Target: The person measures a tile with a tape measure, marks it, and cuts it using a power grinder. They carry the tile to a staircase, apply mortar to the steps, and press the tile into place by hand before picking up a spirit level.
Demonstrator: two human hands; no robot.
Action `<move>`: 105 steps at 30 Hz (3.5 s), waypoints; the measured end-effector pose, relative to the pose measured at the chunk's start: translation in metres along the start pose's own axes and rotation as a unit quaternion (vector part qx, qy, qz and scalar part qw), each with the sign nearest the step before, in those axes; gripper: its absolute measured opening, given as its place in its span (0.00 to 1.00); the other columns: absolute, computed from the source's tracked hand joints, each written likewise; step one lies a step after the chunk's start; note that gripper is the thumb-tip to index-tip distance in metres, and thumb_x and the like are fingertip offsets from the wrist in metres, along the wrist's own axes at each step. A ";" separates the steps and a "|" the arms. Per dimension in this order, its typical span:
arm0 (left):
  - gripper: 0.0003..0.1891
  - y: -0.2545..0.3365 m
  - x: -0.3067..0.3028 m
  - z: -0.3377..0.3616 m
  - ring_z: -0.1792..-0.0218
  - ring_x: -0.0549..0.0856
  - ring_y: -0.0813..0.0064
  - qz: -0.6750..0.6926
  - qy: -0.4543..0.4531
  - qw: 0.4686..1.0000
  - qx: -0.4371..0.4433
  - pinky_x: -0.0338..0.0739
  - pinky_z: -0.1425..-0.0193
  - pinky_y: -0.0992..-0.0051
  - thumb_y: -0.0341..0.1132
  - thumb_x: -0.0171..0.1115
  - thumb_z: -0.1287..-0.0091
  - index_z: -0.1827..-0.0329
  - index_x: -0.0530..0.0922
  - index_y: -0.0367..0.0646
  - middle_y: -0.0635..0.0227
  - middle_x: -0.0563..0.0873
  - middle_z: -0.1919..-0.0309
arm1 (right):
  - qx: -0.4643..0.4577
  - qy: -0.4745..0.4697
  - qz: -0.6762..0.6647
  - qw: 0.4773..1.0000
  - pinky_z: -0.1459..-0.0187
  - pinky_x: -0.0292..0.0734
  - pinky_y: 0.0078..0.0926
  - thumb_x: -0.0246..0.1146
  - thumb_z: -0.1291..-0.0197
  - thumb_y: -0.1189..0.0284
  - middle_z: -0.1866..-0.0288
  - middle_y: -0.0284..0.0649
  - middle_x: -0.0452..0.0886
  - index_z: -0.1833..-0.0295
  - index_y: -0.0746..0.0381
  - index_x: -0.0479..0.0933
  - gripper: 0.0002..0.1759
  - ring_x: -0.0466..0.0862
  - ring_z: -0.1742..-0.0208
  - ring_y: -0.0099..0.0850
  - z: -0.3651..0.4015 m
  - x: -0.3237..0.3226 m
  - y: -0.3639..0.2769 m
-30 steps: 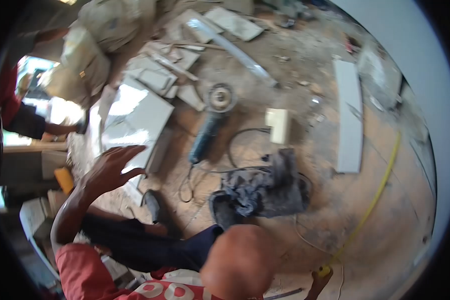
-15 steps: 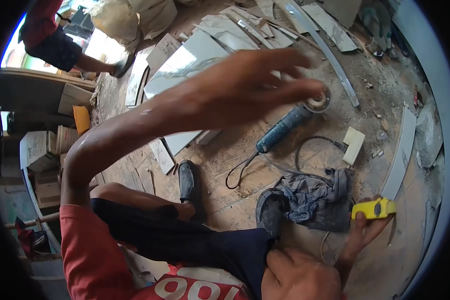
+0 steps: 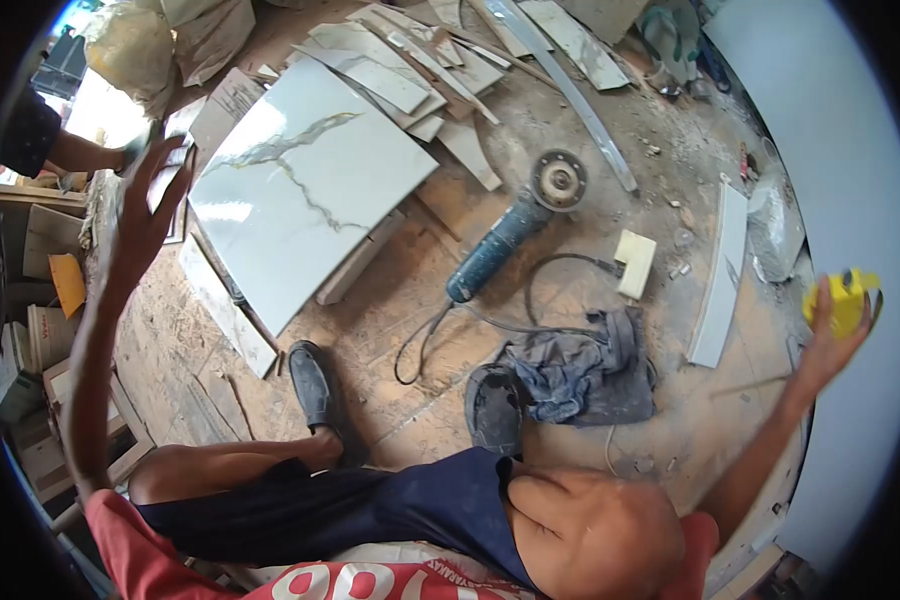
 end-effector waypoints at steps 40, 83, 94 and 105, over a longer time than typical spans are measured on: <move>0.36 -0.054 0.160 0.257 0.56 0.78 0.68 0.767 -0.105 0.546 -0.320 0.72 0.50 0.67 0.54 0.55 0.40 0.36 0.56 0.40 0.57 0.76 0.54 | -0.265 -0.761 -0.062 0.589 0.67 0.75 0.26 0.62 0.46 0.71 0.70 0.43 0.77 0.56 0.66 0.75 0.14 0.80 0.70 0.34 0.304 0.235 -0.379; 0.14 -0.111 0.210 0.272 0.67 0.82 0.77 0.437 -0.406 0.717 -0.361 0.76 0.60 0.73 0.40 0.51 0.32 0.53 0.76 0.40 0.65 0.83 0.72 | -0.250 -0.461 -0.072 0.848 0.65 0.73 0.33 0.55 0.43 0.81 0.66 0.49 0.77 0.55 0.68 0.72 0.09 0.79 0.65 0.43 0.323 0.355 -0.280; 0.14 -0.112 0.211 0.276 0.70 0.80 0.76 0.431 -0.404 0.726 -0.352 0.75 0.62 0.72 0.37 0.50 0.32 0.49 0.75 0.40 0.67 0.82 0.73 | -0.300 -0.451 -0.014 0.840 0.65 0.73 0.34 0.56 0.43 0.80 0.65 0.48 0.79 0.53 0.68 0.76 0.12 0.79 0.67 0.41 0.324 0.356 -0.281; 0.13 -0.111 0.208 0.273 0.71 0.80 0.76 0.428 -0.395 0.735 -0.347 0.75 0.63 0.73 0.37 0.50 0.32 0.49 0.75 0.40 0.67 0.82 0.73 | -0.311 -0.436 -0.038 0.844 0.63 0.74 0.33 0.56 0.44 0.81 0.64 0.48 0.79 0.55 0.70 0.75 0.11 0.79 0.65 0.42 0.325 0.356 -0.283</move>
Point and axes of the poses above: each hand's wrist, its own z-axis away from the middle knuckle, its own x-axis out of the palm, y = z × x, the point moved 8 cm from there along -z, towards the middle knuckle
